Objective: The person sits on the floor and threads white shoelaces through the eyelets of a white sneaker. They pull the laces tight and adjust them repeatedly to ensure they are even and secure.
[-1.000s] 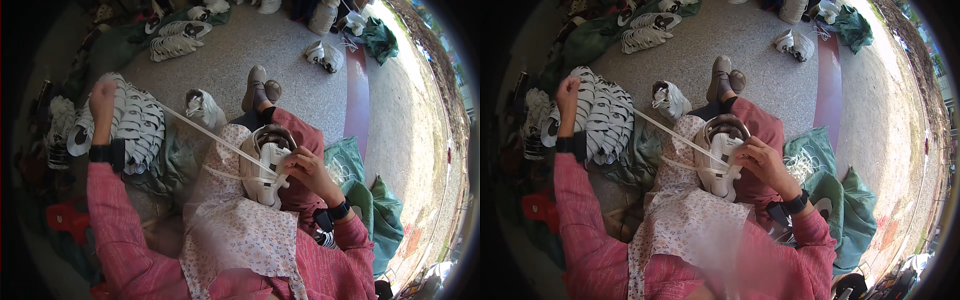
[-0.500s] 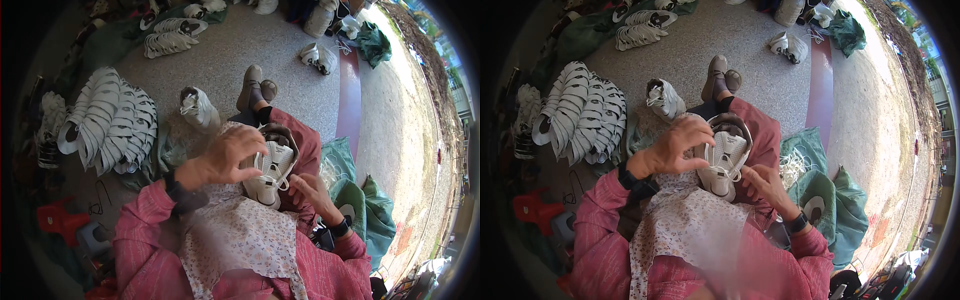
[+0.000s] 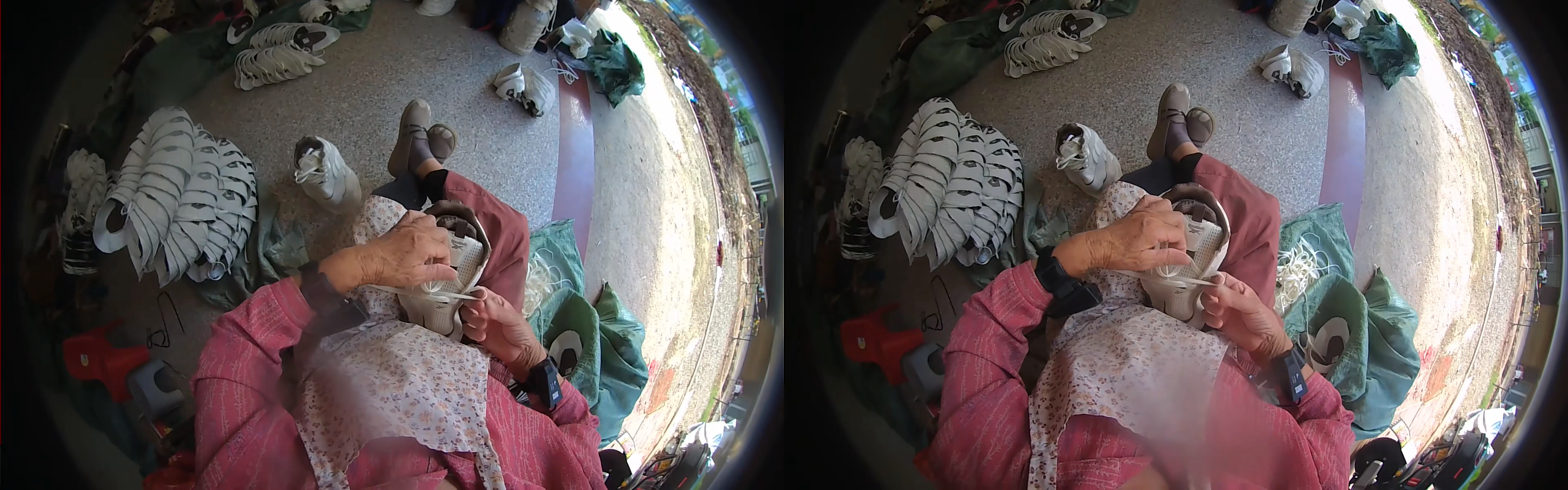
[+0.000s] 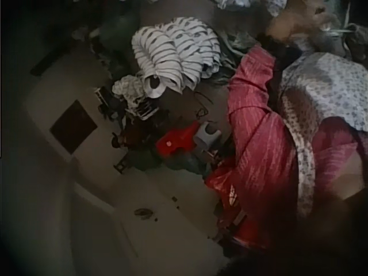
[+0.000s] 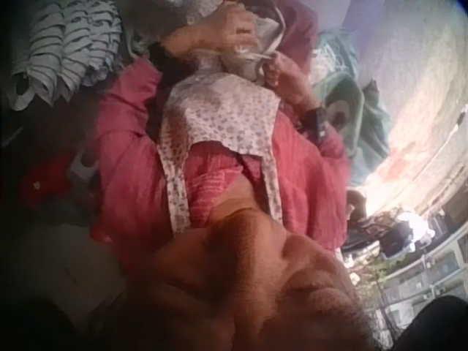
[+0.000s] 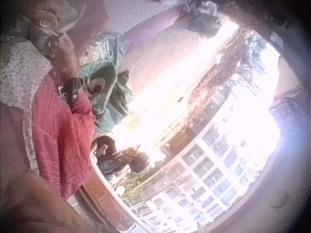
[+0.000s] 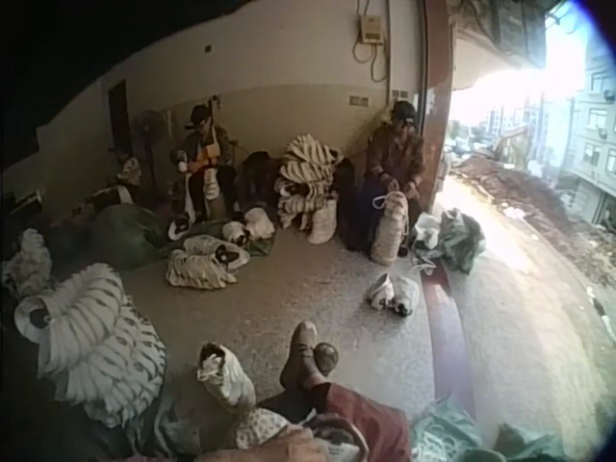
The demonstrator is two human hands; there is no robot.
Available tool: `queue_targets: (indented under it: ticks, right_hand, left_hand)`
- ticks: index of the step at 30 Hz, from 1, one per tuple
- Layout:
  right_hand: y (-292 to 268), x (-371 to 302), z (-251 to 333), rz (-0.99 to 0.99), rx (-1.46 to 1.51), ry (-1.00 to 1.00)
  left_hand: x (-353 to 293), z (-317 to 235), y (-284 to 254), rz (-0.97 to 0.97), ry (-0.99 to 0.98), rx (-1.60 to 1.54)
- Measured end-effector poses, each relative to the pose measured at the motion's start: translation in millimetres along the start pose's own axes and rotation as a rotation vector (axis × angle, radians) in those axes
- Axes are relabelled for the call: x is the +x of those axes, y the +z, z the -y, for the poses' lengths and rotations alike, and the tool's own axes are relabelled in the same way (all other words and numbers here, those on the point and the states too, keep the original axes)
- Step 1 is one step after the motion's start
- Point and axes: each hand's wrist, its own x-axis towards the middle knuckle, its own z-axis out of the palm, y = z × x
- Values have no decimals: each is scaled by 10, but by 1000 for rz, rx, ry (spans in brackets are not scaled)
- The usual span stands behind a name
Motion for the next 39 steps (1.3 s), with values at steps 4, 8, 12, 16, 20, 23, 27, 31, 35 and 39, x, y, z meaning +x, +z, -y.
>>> queue_targets:
  ticks: [4,8,12,16,20,23,27,31,35,39]
  right_hand:
    - [33,59,69,-242,-328,-42]
    - [40,71,51,-408,-396,-136]
    - [15,23,7,-458,-284,-186]
    - [-24,-30,-28,-359,-193,-71]
    - [-33,-57,-60,-276,-118,22]
    - [-36,-55,-88,-70,-52,-26]
    - [-93,1,-109,43,115,12]
    - [-169,83,-7,103,122,70]
    - [-105,71,141,-268,-327,18]
    - [83,215,199,-491,-1258,-813]
  left_hand:
    - [44,-72,47,15,-25,112]
    - [52,-81,125,-71,-64,107]
    - [41,-54,144,-82,-108,-11]
    - [62,-89,116,-54,-188,-40]
    - [45,-154,84,-31,-123,4]
    - [37,-159,91,-41,-46,77]
    - [41,-124,135,-44,-28,79]
    - [58,-113,181,-13,-67,14]
    - [83,-91,179,26,-89,24]
    - [101,-49,156,110,-88,28]
